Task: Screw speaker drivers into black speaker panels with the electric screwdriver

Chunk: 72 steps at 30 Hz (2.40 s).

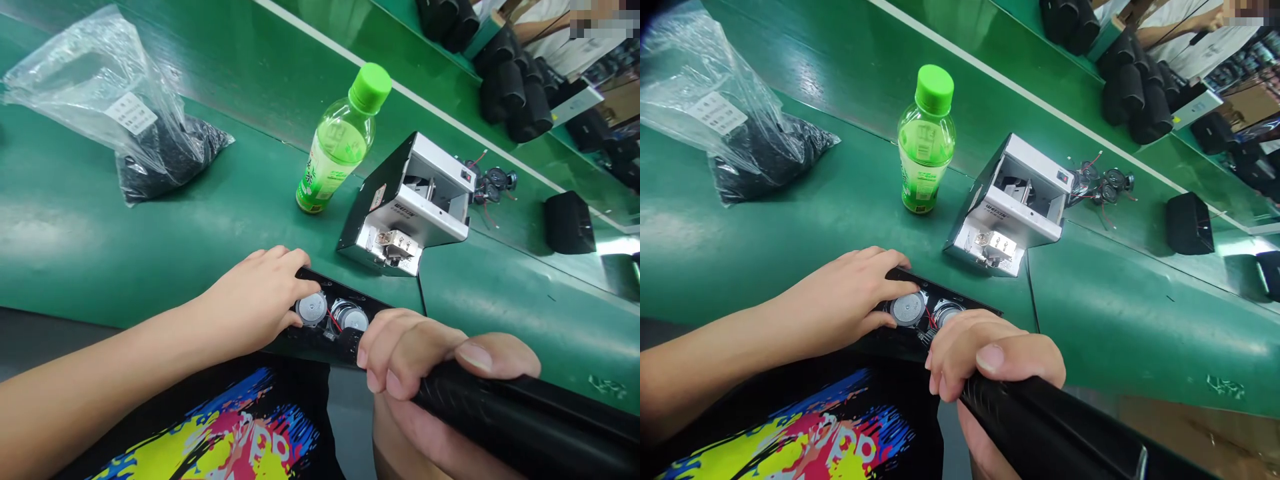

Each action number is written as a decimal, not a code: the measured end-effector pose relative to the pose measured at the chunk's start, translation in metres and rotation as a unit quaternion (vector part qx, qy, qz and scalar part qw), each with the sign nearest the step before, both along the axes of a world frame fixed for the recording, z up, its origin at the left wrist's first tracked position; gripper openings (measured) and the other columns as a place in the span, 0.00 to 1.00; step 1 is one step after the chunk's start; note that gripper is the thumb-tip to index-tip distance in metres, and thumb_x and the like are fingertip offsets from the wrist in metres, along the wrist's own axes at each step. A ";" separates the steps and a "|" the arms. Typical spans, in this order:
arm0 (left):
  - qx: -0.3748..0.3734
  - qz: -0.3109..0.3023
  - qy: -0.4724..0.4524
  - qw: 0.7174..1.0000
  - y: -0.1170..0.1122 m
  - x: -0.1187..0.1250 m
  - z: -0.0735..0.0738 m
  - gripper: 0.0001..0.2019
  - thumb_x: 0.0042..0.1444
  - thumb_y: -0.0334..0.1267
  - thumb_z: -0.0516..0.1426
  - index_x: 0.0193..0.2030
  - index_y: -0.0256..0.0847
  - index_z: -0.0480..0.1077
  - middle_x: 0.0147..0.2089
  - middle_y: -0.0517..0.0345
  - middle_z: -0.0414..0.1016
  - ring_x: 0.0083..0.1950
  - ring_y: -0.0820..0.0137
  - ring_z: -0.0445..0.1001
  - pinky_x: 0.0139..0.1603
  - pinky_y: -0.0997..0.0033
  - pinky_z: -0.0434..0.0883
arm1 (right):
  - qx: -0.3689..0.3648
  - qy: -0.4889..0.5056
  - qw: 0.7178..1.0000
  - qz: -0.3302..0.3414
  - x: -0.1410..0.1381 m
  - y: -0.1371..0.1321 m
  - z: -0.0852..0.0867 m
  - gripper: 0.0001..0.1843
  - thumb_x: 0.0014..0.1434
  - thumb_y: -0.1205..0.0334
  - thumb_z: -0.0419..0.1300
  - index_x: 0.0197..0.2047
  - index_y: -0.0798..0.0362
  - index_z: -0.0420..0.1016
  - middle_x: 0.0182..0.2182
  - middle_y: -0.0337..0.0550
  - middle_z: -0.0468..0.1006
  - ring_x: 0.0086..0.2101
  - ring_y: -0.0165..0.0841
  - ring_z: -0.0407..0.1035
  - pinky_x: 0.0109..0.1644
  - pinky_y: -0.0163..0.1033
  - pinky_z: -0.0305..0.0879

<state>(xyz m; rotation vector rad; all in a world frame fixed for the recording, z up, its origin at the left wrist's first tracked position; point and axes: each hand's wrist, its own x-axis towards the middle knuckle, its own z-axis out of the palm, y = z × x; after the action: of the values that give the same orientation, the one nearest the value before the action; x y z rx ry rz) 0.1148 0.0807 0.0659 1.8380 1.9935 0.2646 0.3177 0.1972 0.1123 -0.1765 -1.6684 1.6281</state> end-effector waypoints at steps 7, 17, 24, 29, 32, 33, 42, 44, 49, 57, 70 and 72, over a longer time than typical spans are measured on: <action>0.006 0.006 -0.004 1.000 0.001 0.000 0.000 0.20 0.62 0.42 0.73 0.61 0.55 0.82 0.66 0.50 0.75 0.59 0.49 0.77 0.61 0.45 0.77 | -0.004 0.002 1.000 0.005 -0.005 -0.004 -0.005 0.13 0.74 0.60 0.59 0.56 0.42 0.82 0.25 0.34 0.80 0.21 0.33 0.74 0.29 0.46 0.79; 0.011 -0.001 -0.002 1.000 0.000 0.001 -0.002 0.19 0.62 0.42 0.73 0.60 0.54 0.82 0.66 0.49 0.75 0.61 0.48 0.76 0.59 0.44 0.78 | 0.019 0.021 0.999 0.022 -0.006 -0.005 -0.015 0.17 0.71 0.61 0.59 0.59 0.47 0.82 0.27 0.35 0.79 0.23 0.33 0.76 0.30 0.46 0.78; 0.028 0.003 -0.013 1.000 -0.005 0.002 -0.005 0.20 0.62 0.40 0.73 0.61 0.53 0.82 0.68 0.48 0.74 0.64 0.46 0.76 0.61 0.43 0.77 | 0.052 -0.016 0.998 0.039 -0.001 -0.007 -0.011 0.20 0.70 0.67 0.57 0.59 0.44 0.83 0.27 0.36 0.81 0.25 0.35 0.79 0.33 0.48 0.82; 0.034 0.010 -0.027 0.999 -0.006 0.002 -0.007 0.20 0.61 0.39 0.73 0.59 0.53 0.82 0.68 0.48 0.75 0.65 0.45 0.76 0.63 0.43 0.77 | 0.057 -0.026 0.998 -0.012 -0.002 -0.024 -0.014 0.18 0.71 0.67 0.59 0.58 0.41 0.85 0.26 0.35 0.82 0.25 0.34 0.78 0.34 0.47 0.81; 0.039 0.011 -0.025 0.999 -0.005 0.002 -0.007 0.20 0.60 0.38 0.74 0.59 0.53 0.82 0.68 0.48 0.75 0.65 0.45 0.76 0.64 0.42 0.77 | 0.060 -0.012 0.998 -0.024 -0.003 -0.032 -0.016 0.16 0.72 0.63 0.60 0.57 0.42 0.85 0.26 0.36 0.81 0.24 0.35 0.78 0.32 0.47 0.80; 0.037 0.009 -0.021 0.999 -0.005 0.003 -0.006 0.21 0.60 0.38 0.74 0.59 0.53 0.82 0.69 0.48 0.75 0.65 0.45 0.76 0.63 0.42 0.78 | 0.059 -0.012 0.998 -0.028 -0.003 -0.034 -0.017 0.16 0.72 0.63 0.60 0.57 0.42 0.85 0.26 0.36 0.82 0.24 0.35 0.78 0.32 0.47 0.80; 0.017 0.017 -0.039 0.999 -0.004 0.002 0.000 0.20 0.61 0.36 0.73 0.59 0.52 0.83 0.68 0.48 0.76 0.64 0.47 0.77 0.66 0.40 0.79 | 0.025 -0.004 0.993 -0.117 -0.005 -0.047 -0.027 0.12 0.76 0.53 0.60 0.54 0.42 0.85 0.27 0.34 0.83 0.25 0.35 0.78 0.34 0.47 0.79; 0.019 0.024 -0.047 0.998 -0.003 0.001 -0.002 0.20 0.60 0.35 0.73 0.59 0.52 0.83 0.69 0.48 0.76 0.65 0.48 0.77 0.67 0.40 0.79 | 0.002 -0.005 0.993 -0.117 -0.005 -0.044 -0.020 0.16 0.75 0.44 0.61 0.55 0.41 0.84 0.26 0.34 0.82 0.24 0.35 0.77 0.33 0.47 0.78; 0.032 0.032 -0.062 0.997 -0.002 -0.004 -0.008 0.23 0.57 0.36 0.74 0.59 0.53 0.83 0.69 0.49 0.78 0.64 0.49 0.79 0.66 0.41 0.80 | 0.023 0.022 0.991 -0.130 -0.007 -0.011 0.027 0.13 0.78 0.49 0.59 0.61 0.36 0.78 0.24 0.30 0.77 0.19 0.33 0.71 0.28 0.44 0.76; 0.102 0.073 -0.181 0.975 -0.017 -0.010 -0.028 0.29 0.62 0.44 0.72 0.69 0.56 0.74 0.83 0.49 0.63 0.78 0.43 0.72 0.75 0.40 0.77 | 0.145 0.132 0.955 -0.223 -0.060 0.094 0.032 0.43 0.68 0.17 0.43 0.41 0.47 0.79 0.17 0.32 0.72 0.13 0.32 0.64 0.16 0.38 0.67; 0.133 0.113 -0.265 0.948 -0.044 -0.003 -0.061 0.69 0.54 0.56 0.78 0.89 0.58 0.36 0.89 0.43 0.53 0.87 0.43 0.59 0.86 0.38 0.64 | -0.055 0.041 0.984 -0.163 -0.033 0.068 0.040 0.34 0.61 0.21 0.66 0.48 0.42 0.88 0.19 0.32 0.77 0.17 0.33 0.65 0.23 0.41 0.70; 0.144 0.091 -0.280 0.945 -0.038 -0.003 -0.066 0.67 0.54 0.61 0.76 0.88 0.58 0.39 0.88 0.43 0.54 0.86 0.42 0.60 0.85 0.36 0.65 | -0.077 0.028 0.987 -0.137 -0.034 0.050 0.045 0.29 0.63 0.24 0.68 0.48 0.39 0.88 0.21 0.32 0.78 0.19 0.34 0.67 0.27 0.43 0.72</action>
<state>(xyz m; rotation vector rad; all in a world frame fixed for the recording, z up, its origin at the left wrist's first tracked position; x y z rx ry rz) 0.1117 0.0427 0.0003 1.4963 1.7700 1.0567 0.2835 0.2473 0.1577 -0.4156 -1.4059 1.5365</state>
